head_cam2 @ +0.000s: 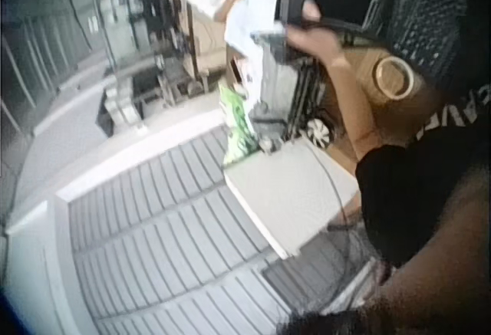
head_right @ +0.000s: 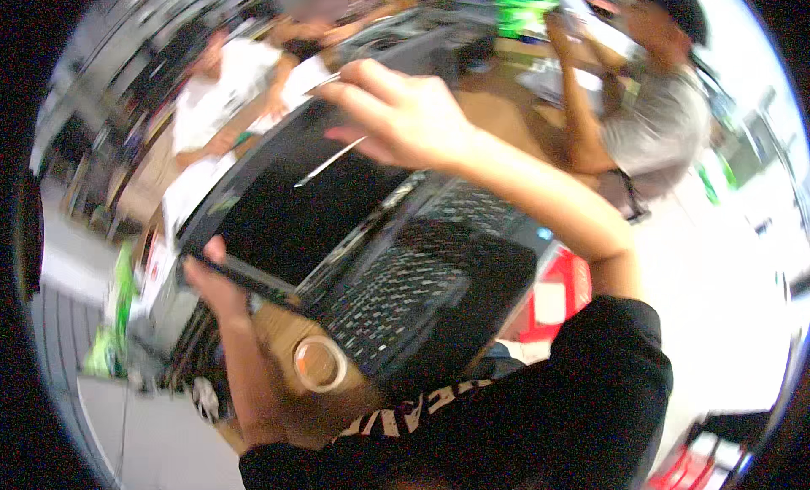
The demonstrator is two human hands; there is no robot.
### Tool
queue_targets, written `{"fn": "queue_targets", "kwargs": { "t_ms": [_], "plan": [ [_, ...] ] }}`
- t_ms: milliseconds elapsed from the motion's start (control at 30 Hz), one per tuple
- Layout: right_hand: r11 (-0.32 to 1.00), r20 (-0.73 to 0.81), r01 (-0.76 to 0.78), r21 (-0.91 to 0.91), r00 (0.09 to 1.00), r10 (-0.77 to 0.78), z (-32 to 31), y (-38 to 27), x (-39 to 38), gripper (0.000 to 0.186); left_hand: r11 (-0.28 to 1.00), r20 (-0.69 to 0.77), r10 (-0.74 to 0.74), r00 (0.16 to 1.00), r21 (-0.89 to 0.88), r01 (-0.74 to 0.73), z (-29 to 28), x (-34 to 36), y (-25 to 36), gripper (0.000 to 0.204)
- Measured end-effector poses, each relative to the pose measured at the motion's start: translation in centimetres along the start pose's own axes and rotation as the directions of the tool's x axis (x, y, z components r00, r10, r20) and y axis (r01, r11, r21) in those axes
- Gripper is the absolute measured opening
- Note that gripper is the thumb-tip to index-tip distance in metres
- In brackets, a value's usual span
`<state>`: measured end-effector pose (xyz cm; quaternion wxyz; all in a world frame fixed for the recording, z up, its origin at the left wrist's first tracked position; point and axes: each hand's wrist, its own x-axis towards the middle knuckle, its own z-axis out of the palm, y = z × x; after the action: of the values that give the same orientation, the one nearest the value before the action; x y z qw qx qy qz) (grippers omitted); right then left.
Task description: The person disassembles a laptop by removing the outer casing and prying off the bezel around the screen using a screwdriver and by hand.
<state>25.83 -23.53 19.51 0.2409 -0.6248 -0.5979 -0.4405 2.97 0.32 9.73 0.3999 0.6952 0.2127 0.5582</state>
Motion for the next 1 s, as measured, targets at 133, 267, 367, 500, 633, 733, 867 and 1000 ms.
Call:
{"fn": "queue_targets", "kwargs": {
  "t_ms": [133,267,367,500,633,733,867,1000],
  "plan": [
    [0.968,-0.008,-0.237,0.077,0.971,0.238,-4.1,-0.4,-4.7,0.027,0.970,0.032,-0.117,0.993,-0.210,0.121,0.1,0.8,-1.4,0.039],
    [0.915,0.031,-0.392,0.096,0.920,0.391,-5.8,-2.1,-8.5,0.019,0.939,0.072,0.059,0.996,-0.342,-0.031,-0.2,0.3,-3.1,0.042],
    [0.881,0.012,-0.454,0.133,0.890,0.457,-6.6,-2.9,-10.8,0.011,0.979,-0.068,0.028,0.997,-0.200,-0.041,-0.5,-0.4,-3.4,0.048],
    [0.838,0.083,-0.544,0.045,0.838,0.539,-6.1,-3.6,-11.8,0.024,0.800,-0.183,0.312,0.932,0.580,-0.154,1.0,-0.5,0.0,0.048],
    [0.718,0.595,-0.694,0.057,0.601,0.533,-0.8,-5.7,-11.4,0.026,0.813,-0.214,0.571,0.792,0.283,-0.509,7.7,-3.6,5.5,0.048],
    [0.765,0.665,-0.613,0.196,0.657,0.356,4.2,-7.8,-12.6,0.043,0.834,-0.230,0.552,0.801,0.135,-0.536,10.5,-5.9,8.1,0.049],
    [0.802,0.536,-0.525,0.285,0.781,0.321,7.2,-7.9,-12.7,0.023,0.845,-0.219,0.532,0.818,0.080,-0.528,10.7,-6.4,8.3,0.049],
    [0.662,0.126,-0.512,0.547,0.833,0.540,5.0,-5.9,-7.9,0.012,0.847,-0.223,0.530,0.818,0.099,-0.522,9.6,-5.5,7.4,0.051]
  ]
}}
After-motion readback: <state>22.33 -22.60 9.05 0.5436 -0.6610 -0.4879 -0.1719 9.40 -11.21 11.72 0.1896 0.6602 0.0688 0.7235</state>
